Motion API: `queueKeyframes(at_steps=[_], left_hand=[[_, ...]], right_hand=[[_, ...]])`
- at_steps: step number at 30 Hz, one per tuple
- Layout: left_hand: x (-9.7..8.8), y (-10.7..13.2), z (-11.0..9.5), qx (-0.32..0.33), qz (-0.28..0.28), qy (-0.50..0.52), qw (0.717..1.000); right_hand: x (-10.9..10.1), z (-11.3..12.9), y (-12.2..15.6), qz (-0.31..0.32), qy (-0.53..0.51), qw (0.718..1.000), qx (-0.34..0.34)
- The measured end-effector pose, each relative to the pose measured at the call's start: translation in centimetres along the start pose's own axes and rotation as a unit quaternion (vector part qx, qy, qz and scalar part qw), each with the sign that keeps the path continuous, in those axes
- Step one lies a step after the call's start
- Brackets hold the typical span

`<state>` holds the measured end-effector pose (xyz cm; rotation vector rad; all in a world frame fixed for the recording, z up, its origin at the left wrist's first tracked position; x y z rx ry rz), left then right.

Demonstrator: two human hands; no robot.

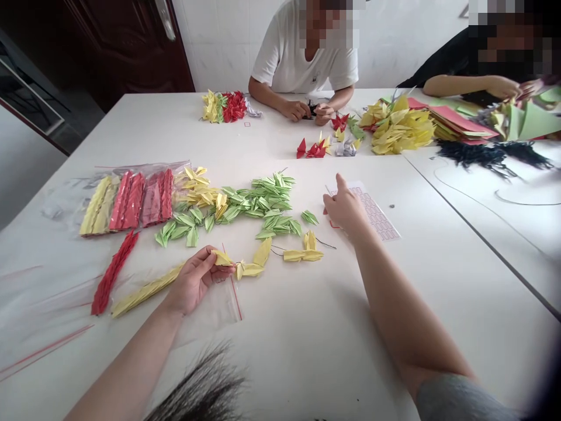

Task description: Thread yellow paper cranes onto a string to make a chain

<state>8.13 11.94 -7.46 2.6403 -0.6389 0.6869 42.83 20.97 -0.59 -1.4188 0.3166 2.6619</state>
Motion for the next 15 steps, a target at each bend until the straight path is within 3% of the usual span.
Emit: queueKeyframes(at_steps=[3,5,8,10,12,15], left_hand=[[0.0,0.0,0.0,0.002,-0.005,0.002,1.0],[-0.1,0.0,0.1,0.004,-0.006,0.0,1.0],[-0.1,0.0,0.1,0.007,-0.002,-0.003,1.0],[0.0,0.1,0.0,0.013,0.004,-0.004,1.0],[0.1,0.1,-0.2,0.021,0.01,-0.004,1.0],[0.3,0.1,-0.6,0.034,0.012,-0.006,0.999]], right_hand=[[-0.1,0.9,0.7,-0.031,0.035,0.999,-0.021],[2.0,4.8,3.0,-0.003,0.021,0.991,-0.13],[6.4,12.3,9.0,0.063,-0.02,0.933,-0.354],[10.3,15.9,13.0,0.134,0.022,0.883,-0.449],[13.0,17.2,14.8,0.156,0.054,0.873,-0.458],[15.2,17.1,14.9,0.167,0.086,0.882,-0.433]])
Point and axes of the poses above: each hand's wrist, its own y-axis away from the middle knuckle, its own x-axis out of the palm, z = x × y, the point moved 10 cm from there along -y, towards the middle knuckle, and after that the axes turned 13 degrees about z, right-handed, at the moved point
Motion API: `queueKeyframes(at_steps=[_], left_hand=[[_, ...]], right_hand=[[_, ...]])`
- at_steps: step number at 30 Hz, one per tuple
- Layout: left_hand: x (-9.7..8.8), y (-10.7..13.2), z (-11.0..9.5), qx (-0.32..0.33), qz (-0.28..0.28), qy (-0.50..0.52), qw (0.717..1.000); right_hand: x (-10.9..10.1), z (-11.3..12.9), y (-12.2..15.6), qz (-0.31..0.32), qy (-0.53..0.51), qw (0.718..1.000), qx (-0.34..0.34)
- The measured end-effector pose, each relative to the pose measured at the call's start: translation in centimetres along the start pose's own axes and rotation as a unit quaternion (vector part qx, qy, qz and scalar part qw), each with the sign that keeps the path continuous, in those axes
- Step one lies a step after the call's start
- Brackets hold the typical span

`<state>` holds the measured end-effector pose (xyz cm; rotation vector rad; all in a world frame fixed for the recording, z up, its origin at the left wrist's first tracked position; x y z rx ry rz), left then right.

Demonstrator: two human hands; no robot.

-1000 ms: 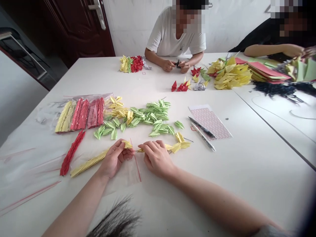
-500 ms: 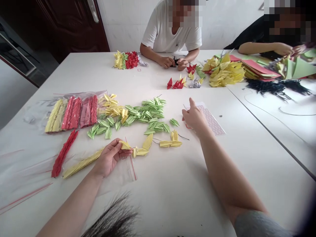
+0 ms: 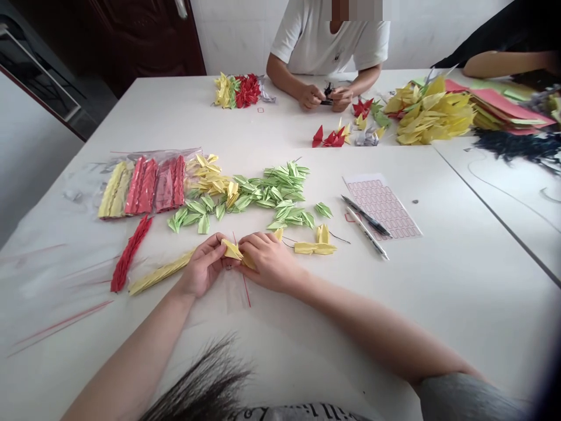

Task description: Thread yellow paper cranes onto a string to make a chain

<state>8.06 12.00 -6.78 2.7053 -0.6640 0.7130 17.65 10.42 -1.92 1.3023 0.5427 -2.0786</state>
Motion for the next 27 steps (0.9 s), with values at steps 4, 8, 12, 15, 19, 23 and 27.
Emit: queueKeyframes(at_steps=[4,8,12,15,19,23,27], left_hand=[[-0.5,0.3,-1.0,0.045,-0.023,-0.041,0.998],[-1.1,0.7,-1.4,0.065,-0.043,-0.127,0.989],[-0.3,0.6,-1.6,0.051,-0.025,-0.222,0.973],[0.8,0.3,-2.3,0.056,-0.024,-0.318,0.946],[1.8,0.0,-2.7,0.066,-0.011,-0.391,0.918],[1.6,0.0,-2.0,0.037,-0.006,-0.359,0.933],[0.9,0.1,-1.5,0.025,-0.026,-0.292,0.956]], right_hand=[[0.0,-1.2,0.3,-0.032,-0.025,0.999,-0.003],[-0.7,-1.3,1.1,-0.086,-0.072,0.993,-0.047],[-1.3,-1.1,1.6,-0.123,-0.042,0.99,-0.062],[-1.5,-1.0,1.9,-0.131,-0.029,0.988,-0.075],[-1.3,-1.4,2.4,-0.138,-0.064,0.985,-0.079],[-1.7,-2.0,3.1,-0.163,-0.091,0.98,-0.067],[-2.6,-2.7,3.3,-0.194,-0.09,0.976,-0.029]])
Point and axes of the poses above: each hand's wrist, its own y-axis away from the middle knuckle, its own x-axis out of the palm, z = x × y, the point moved 10 cm from there along -y, towards the middle knuckle, and after that the axes turned 13 degrees about z, right-handed, at the moved point
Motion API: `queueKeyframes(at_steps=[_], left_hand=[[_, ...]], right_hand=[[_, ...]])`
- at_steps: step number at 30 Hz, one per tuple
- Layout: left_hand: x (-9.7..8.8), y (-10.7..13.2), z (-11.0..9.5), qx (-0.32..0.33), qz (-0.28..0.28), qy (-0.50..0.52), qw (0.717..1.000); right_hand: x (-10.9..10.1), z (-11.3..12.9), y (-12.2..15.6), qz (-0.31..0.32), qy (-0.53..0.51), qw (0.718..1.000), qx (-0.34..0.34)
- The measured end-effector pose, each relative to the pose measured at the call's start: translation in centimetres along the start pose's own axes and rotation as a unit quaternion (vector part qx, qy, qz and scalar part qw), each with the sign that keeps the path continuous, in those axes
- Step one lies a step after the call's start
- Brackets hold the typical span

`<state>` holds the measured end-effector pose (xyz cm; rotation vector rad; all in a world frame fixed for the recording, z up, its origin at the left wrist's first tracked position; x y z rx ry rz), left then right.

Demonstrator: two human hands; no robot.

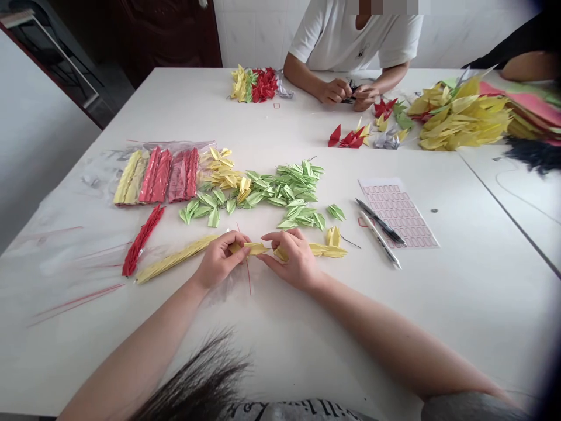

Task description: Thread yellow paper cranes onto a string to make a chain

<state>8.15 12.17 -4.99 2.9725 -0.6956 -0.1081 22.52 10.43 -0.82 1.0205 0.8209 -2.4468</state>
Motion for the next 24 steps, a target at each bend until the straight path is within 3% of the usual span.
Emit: queueKeyframes(at_steps=[6,10,14,16,19,24], left_hand=[[-0.6,0.5,-0.8,-0.01,0.001,-0.079,0.997],[-0.6,1.2,-4.2,0.053,-0.029,-0.184,0.981],[1.0,1.0,-6.5,0.088,-0.027,-0.279,0.956],[1.7,0.1,-5.8,0.058,-0.006,-0.283,0.957],[2.6,-1.4,-3.3,0.003,0.032,-0.205,0.978],[1.6,-2.4,-1.1,0.043,-0.02,-0.054,0.997]], right_hand=[[-0.8,0.1,-0.1,-0.012,0.009,1.0,0.006],[-1.3,0.3,0.0,-0.023,0.009,1.0,0.003],[-1.8,0.5,0.1,-0.049,-0.009,0.999,-0.016],[-2.4,0.5,0.3,-0.086,-0.013,0.996,-0.024],[-3.1,0.5,0.6,-0.134,0.001,0.99,-0.035],[-3.3,0.5,0.7,-0.16,0.035,0.986,-0.031]])
Point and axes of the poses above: each hand's wrist, its own y-axis away from the middle knuckle, its own x-axis out of the palm, z = x × y, the point moved 10 cm from there along -y, towards the middle knuckle, and after that the axes turned 13 degrees about z, right-handed, at the moved point
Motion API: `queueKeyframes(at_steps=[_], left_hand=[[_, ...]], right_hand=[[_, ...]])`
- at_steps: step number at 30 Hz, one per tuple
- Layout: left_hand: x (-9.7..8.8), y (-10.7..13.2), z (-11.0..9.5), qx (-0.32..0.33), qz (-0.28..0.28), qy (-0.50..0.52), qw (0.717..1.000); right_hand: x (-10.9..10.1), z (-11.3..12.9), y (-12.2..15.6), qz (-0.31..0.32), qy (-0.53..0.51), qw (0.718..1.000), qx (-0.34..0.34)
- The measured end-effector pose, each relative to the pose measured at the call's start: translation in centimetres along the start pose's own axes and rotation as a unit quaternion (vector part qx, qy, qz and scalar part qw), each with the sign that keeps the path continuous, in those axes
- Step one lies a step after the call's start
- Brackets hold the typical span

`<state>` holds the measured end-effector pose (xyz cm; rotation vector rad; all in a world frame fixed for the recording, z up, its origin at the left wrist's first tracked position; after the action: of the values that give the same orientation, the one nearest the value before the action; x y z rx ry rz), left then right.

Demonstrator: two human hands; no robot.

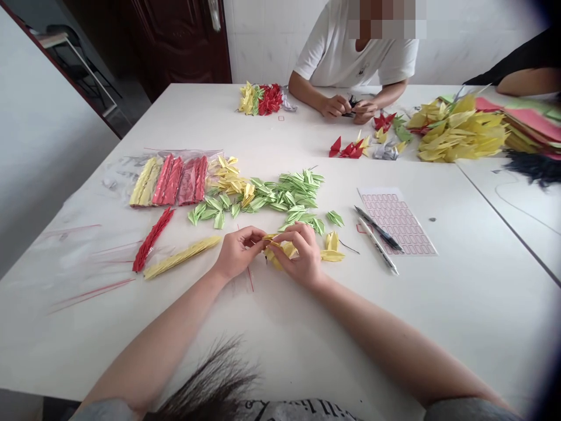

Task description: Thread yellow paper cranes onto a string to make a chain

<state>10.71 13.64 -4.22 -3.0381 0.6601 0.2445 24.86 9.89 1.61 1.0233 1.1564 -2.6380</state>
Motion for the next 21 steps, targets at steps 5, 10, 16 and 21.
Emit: queueKeyframes(at_steps=[5,10,16,21], left_hand=[[-0.8,0.4,0.0,0.038,-0.036,0.007,0.999],[-0.8,0.7,-0.3,0.049,-0.042,-0.004,0.998],[-0.5,0.5,0.9,0.029,-0.009,0.052,0.998],[-0.7,0.4,1.1,0.026,-0.008,0.061,0.998]], right_hand=[[0.1,-0.1,0.0,0.0,-0.009,1.0,-0.006],[-0.1,0.9,0.1,-0.001,0.002,0.999,-0.052],[-0.2,0.9,-0.3,0.027,-0.053,0.997,-0.046],[0.0,0.3,-0.4,0.054,-0.083,0.995,-0.033]])
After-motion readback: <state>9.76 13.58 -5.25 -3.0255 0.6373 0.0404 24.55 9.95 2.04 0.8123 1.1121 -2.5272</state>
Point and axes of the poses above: each hand's wrist, its own y-axis away from the middle knuckle, its own x-axis out of the palm, z = x × y, the point moved 10 cm from there along -y, towards the middle knuckle, and after that the axes turned 13 degrees about z, right-handed, at the moved point
